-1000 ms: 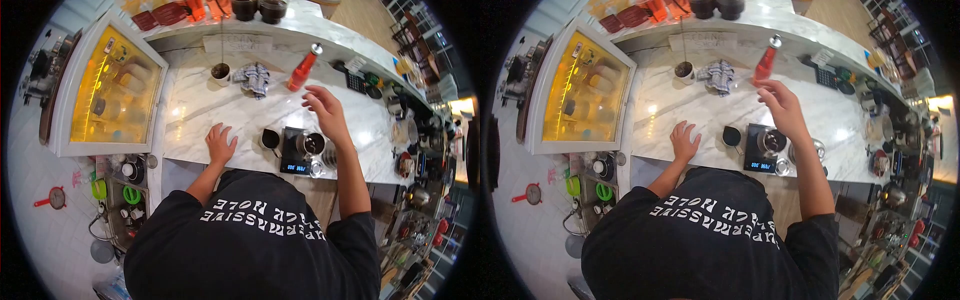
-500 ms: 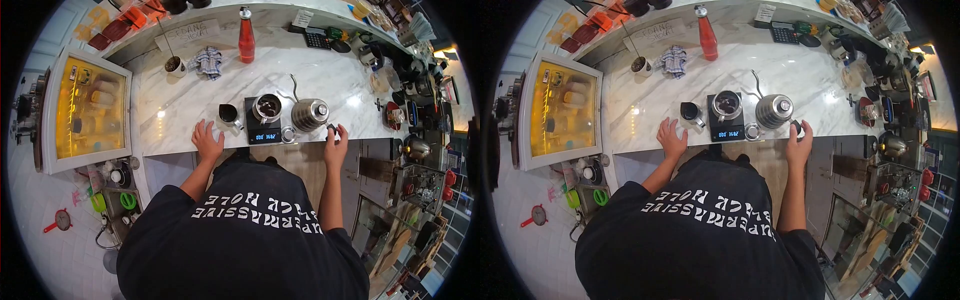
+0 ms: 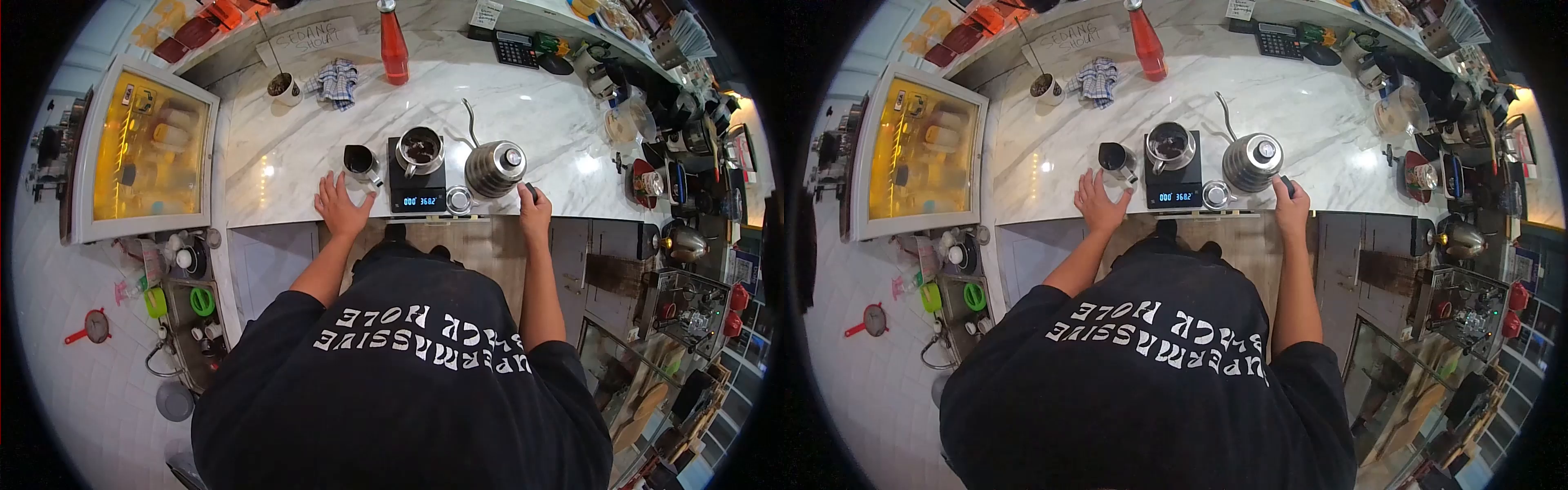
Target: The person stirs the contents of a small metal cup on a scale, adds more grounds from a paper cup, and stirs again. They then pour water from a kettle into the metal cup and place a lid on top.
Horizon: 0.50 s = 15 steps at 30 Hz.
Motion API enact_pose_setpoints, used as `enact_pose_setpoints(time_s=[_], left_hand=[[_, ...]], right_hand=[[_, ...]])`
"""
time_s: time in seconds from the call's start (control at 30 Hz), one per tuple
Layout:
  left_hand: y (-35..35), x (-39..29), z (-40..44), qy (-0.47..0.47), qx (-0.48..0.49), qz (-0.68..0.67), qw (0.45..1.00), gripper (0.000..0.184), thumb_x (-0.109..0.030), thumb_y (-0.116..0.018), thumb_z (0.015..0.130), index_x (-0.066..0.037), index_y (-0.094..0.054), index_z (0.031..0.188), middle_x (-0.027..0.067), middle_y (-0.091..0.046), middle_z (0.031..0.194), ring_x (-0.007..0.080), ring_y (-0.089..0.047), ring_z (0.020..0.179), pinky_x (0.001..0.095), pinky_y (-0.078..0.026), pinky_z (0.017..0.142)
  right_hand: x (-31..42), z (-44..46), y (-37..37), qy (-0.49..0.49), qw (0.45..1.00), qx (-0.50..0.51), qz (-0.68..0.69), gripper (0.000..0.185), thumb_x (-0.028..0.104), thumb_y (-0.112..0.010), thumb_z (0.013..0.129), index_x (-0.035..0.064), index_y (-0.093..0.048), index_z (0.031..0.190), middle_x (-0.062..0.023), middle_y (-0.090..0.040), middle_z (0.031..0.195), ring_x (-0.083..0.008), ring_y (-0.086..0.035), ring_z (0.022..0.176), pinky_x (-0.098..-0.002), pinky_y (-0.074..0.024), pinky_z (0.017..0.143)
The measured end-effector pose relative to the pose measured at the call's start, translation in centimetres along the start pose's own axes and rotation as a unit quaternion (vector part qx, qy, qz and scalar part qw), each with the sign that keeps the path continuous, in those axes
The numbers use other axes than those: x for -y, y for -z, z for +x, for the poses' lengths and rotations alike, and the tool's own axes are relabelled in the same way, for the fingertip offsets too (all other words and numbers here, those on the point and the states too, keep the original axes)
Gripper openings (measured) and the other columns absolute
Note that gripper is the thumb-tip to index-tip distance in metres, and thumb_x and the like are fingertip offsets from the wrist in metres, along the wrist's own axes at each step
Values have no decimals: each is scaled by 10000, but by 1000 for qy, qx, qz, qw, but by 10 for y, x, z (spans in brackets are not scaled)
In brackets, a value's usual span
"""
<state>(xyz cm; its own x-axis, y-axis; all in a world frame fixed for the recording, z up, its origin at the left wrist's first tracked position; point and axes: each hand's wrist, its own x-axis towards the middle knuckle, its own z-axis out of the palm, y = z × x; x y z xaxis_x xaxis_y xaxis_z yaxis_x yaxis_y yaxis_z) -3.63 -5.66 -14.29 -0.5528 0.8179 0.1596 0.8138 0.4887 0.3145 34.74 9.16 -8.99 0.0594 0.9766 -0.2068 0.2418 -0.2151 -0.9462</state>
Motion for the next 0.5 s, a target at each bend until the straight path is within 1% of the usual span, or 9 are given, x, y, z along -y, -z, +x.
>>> enact_pose_setpoints(time_s=[0.13,0.23,0.43,0.5], left_hand=[[-2,-1,-3,1,6,13,1000,884,-572,-741,785,-107,-451,1479,152,-361,1571,354,-244,1503,587,-171,1176],[-4,0,-4,-6,7,28,1000,886,-591,-706,810,-112,-429,1503,150,-342,1590,353,-234,1509,589,-165,1179],[-7,2,-5,-6,24,52,998,900,-619,-656,843,-127,-384,1546,147,-297,1625,350,-206,1525,595,-153,1186],[-9,2,-6,-7,24,61,998,899,-620,-648,850,-130,-377,1552,143,-288,1631,346,-200,1528,598,-152,1187]], right_hand=[[2,1,0,10,1000,-18,12,306,317,-739,930,47,-662,808,85,-483,688,-49,-401,622,-252,-319,558],[17,-5,5,23,999,-22,4,325,269,-745,922,34,-616,737,70,-490,689,-59,-411,644,-254,-338,573],[34,-26,33,17,999,-30,38,315,255,-747,917,25,-615,747,68,-497,688,-53,-420,657,-248,-344,580],[44,-37,44,42,998,-32,30,300,236,-757,913,25,-613,756,69,-504,690,-51,-426,652,-250,-349,572]])
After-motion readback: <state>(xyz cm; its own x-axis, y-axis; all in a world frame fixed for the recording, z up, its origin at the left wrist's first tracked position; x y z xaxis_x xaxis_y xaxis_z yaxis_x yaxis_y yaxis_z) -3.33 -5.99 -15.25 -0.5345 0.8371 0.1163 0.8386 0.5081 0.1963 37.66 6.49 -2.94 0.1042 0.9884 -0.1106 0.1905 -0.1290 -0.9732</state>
